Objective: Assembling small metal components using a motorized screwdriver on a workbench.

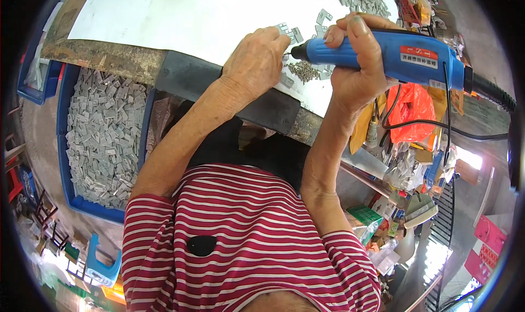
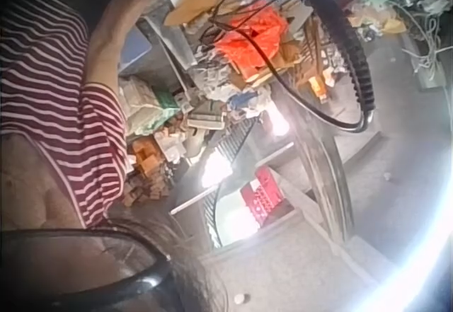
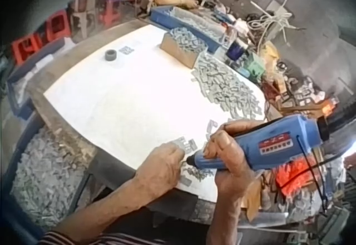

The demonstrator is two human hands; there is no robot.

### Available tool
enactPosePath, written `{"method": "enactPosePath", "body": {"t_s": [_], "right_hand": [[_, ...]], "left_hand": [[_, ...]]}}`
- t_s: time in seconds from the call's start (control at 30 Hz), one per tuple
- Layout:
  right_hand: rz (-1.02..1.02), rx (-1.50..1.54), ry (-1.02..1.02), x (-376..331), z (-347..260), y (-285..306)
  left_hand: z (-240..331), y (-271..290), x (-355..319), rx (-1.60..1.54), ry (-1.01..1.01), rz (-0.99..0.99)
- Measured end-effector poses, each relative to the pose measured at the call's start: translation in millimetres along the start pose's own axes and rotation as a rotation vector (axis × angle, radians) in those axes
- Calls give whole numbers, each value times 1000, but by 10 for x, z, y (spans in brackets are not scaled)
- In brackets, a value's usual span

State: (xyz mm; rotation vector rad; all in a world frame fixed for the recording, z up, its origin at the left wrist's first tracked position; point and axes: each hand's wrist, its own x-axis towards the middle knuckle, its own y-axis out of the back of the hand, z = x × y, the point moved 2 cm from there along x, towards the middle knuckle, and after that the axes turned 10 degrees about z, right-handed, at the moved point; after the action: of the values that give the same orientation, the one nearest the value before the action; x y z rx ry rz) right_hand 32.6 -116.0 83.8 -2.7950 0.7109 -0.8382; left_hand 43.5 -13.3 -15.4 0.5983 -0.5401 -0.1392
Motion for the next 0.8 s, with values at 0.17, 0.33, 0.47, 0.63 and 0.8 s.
{"method": "enactPosePath", "body": {"t_s": [0.17,0.33,0.47,0.63,0.8], "right_hand": [[-41,-119,43,-63,-24,-15],[-75,-117,131,-101,30,-66],[-463,-353,580,40,72,-100],[-411,199,141,200,348,-185],[-286,-199,-107,60,-9,-225]], "left_hand": [[3,22,3,-25,25,-5],[-17,12,9,-75,41,31],[-5,25,21,-123,61,20],[17,41,31,-137,124,7],[-31,26,4,-153,122,27]]}}
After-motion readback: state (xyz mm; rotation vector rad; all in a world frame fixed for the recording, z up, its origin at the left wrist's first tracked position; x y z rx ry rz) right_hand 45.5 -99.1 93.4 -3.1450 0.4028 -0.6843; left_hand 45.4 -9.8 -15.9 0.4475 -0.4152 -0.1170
